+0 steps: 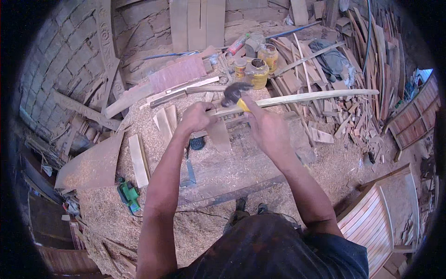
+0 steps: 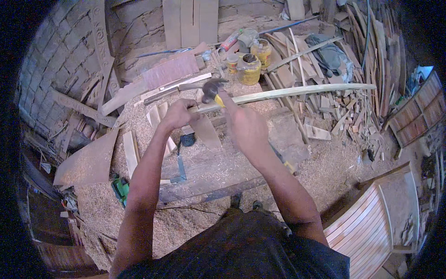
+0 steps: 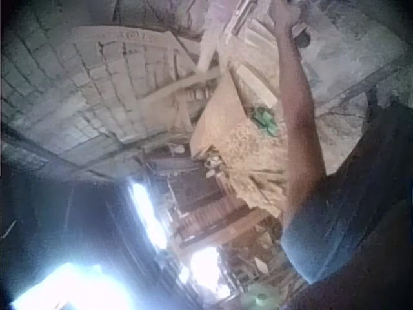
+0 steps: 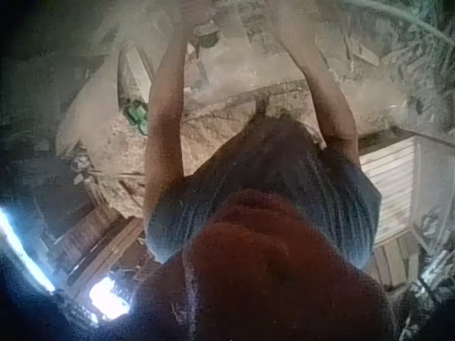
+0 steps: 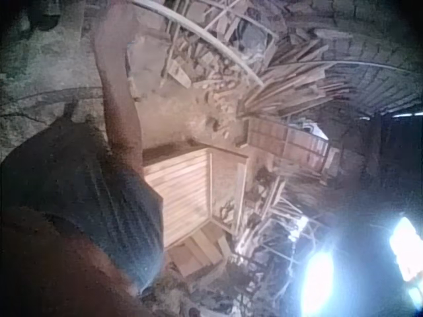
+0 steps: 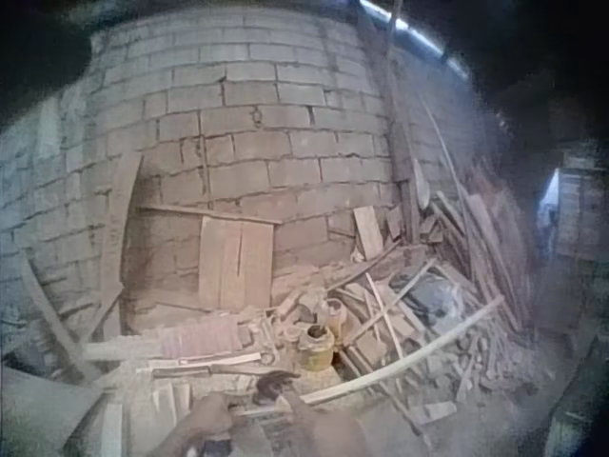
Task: Measuring, marking, and assembling wooden pieces using a hammer and nails in a workshop environment.
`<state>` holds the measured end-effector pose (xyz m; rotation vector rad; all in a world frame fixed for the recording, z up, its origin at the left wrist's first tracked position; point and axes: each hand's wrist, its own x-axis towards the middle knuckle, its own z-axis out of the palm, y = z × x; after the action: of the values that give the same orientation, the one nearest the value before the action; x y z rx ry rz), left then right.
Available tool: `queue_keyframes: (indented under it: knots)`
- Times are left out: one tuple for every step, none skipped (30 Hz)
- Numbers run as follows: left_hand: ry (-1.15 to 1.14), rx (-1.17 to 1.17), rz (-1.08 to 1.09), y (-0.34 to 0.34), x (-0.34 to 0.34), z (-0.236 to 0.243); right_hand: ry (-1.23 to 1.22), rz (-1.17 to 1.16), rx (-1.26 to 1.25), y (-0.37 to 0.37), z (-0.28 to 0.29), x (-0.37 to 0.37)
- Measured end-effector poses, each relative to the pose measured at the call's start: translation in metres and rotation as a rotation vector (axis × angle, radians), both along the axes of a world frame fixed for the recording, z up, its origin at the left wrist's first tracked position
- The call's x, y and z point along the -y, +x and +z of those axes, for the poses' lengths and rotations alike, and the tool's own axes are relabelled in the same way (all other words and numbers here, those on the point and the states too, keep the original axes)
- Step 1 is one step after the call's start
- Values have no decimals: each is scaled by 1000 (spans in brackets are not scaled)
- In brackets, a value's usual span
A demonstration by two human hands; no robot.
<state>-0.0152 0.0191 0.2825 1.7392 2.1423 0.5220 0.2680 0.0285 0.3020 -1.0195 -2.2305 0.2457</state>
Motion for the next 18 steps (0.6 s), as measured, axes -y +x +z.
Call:
queue_keyframes:
  knots:
    - [-2,8,4,1,0,-1,38,-7,-37,0,3,3]
    - [-6,16,9,2,-1,-2,64,-16,-55,0,5,5]
    - [-12,23,12,3,-2,-2,88,-35,-71,-1,8,6]
    - [-18,30,15,3,-2,-1,133,-22,-110,-2,10,6]
    - [-22,41,16,4,-3,0,60,-55,36,-2,11,5]
    - [-33,10,1,4,-3,1,8,-56,158,-2,11,3]
    - [-40,-14,-15,3,-3,1,-16,-59,262,-3,10,2]
    - [-56,-38,-26,2,-3,2,-33,-48,242,-2,8,0]
    - [-55,-26,-28,2,-2,2,-23,-39,202,-2,4,-1]
    - [-63,-12,-24,0,-2,2,4,-39,157,-2,1,-2]
    - [-66,5,-17,-1,-1,1,35,-20,104,-3,-4,-3]
    - [-66,12,-10,-1,1,0,73,-13,45,-4,-9,-3]
    - [-63,20,-5,-1,1,-1,68,4,15,-5,-13,-3]
    - [-39,24,-2,-2,1,-1,59,-14,50,-6,-15,-4]
    - [-24,24,5,-2,2,-2,13,-20,113,-7,-16,-5]
    - [3,24,10,-1,3,-3,-38,-34,175,-7,-15,-4]
    - [32,26,16,-2,3,-4,-36,-25,175,-7,-12,-3]
    - [30,34,21,-2,3,-5,-39,-19,179,-6,-7,-2]
